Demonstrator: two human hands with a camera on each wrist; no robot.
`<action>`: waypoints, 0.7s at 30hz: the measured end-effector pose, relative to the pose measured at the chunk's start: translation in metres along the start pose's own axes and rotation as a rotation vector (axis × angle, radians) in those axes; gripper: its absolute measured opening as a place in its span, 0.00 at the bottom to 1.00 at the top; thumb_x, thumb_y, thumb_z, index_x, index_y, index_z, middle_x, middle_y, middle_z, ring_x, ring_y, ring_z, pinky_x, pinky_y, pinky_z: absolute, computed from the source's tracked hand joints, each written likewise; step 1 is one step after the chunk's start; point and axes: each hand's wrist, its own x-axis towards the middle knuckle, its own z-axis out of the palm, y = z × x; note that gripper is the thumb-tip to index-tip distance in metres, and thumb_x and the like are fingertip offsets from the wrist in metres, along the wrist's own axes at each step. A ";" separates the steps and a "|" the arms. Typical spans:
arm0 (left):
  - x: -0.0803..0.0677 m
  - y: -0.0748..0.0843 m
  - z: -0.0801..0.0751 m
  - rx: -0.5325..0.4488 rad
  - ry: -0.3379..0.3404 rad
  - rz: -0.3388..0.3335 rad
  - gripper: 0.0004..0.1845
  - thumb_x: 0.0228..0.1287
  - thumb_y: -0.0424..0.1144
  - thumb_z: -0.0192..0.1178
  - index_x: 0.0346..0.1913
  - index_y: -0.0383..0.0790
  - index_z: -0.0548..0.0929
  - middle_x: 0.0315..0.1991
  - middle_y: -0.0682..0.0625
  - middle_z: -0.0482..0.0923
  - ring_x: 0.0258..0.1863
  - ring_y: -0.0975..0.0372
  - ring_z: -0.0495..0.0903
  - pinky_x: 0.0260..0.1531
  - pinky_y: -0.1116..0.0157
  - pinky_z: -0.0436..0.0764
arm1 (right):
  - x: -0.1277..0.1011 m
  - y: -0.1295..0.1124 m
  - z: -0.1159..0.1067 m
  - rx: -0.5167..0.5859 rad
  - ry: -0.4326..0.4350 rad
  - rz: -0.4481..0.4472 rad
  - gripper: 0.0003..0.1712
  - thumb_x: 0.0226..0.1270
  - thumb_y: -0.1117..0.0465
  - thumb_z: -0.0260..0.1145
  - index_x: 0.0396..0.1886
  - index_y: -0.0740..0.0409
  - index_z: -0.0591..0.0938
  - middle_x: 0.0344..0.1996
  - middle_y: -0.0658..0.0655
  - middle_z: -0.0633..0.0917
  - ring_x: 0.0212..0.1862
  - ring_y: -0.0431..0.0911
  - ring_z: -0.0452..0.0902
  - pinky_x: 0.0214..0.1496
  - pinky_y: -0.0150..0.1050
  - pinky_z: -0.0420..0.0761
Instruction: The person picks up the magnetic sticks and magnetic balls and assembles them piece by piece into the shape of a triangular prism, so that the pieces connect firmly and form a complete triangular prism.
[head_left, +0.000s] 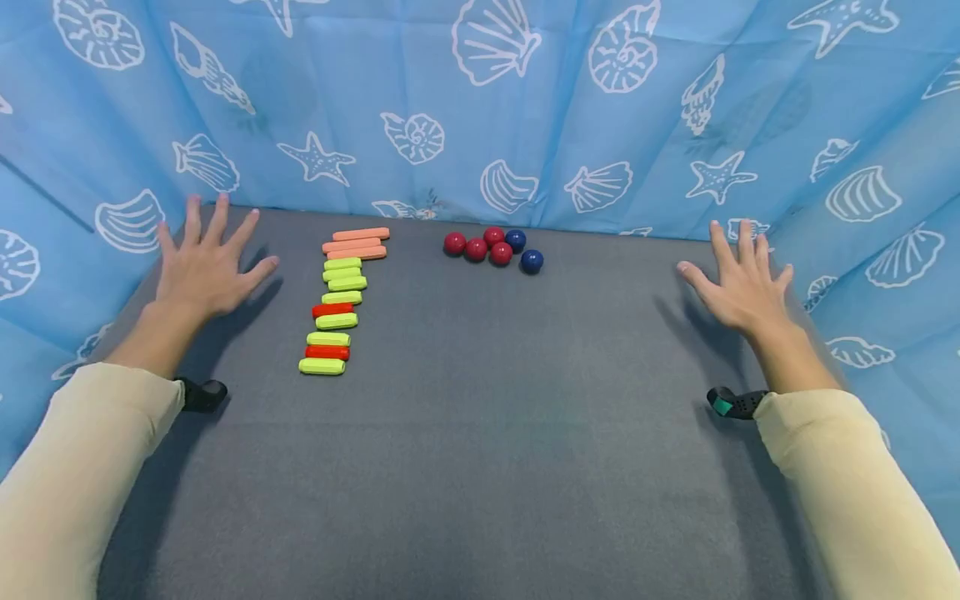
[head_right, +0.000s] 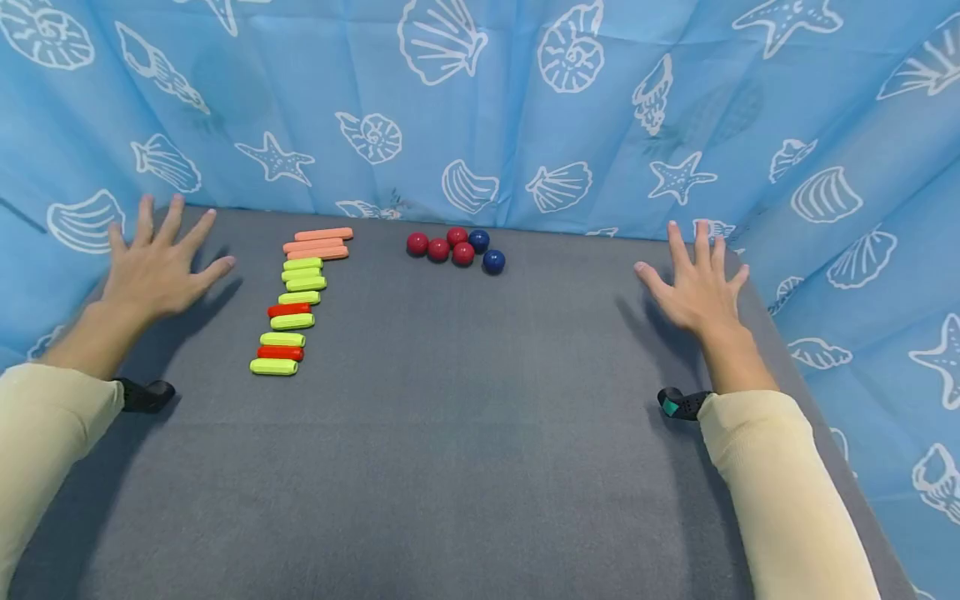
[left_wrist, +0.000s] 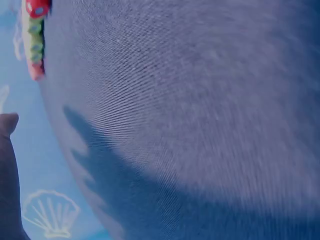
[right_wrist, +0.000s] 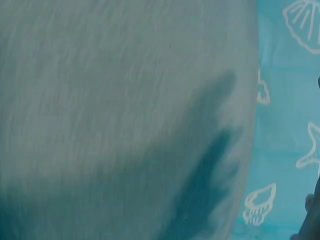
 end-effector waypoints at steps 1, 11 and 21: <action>-0.001 0.002 -0.002 -0.002 -0.003 0.035 0.44 0.72 0.68 0.36 0.80 0.48 0.40 0.79 0.39 0.23 0.75 0.41 0.18 0.63 0.28 0.30 | 0.001 -0.004 0.001 0.023 -0.006 -0.006 0.50 0.72 0.28 0.38 0.80 0.47 0.33 0.76 0.63 0.24 0.75 0.66 0.17 0.60 0.81 0.27; -0.024 0.033 -0.010 -0.326 -0.105 0.243 0.35 0.69 0.52 0.61 0.73 0.42 0.67 0.74 0.31 0.54 0.71 0.34 0.54 0.58 0.28 0.57 | 0.014 -0.042 0.020 0.435 -0.122 -0.023 0.58 0.70 0.44 0.63 0.80 0.49 0.33 0.79 0.62 0.37 0.78 0.62 0.31 0.71 0.69 0.43; -0.045 0.057 -0.004 -0.722 -0.187 0.459 0.14 0.59 0.38 0.72 0.48 0.40 0.89 0.23 0.54 0.73 0.17 0.62 0.67 0.17 0.66 0.65 | 0.021 -0.079 0.041 0.757 -0.203 -0.047 0.47 0.70 0.54 0.67 0.80 0.55 0.52 0.74 0.63 0.65 0.76 0.54 0.56 0.71 0.58 0.60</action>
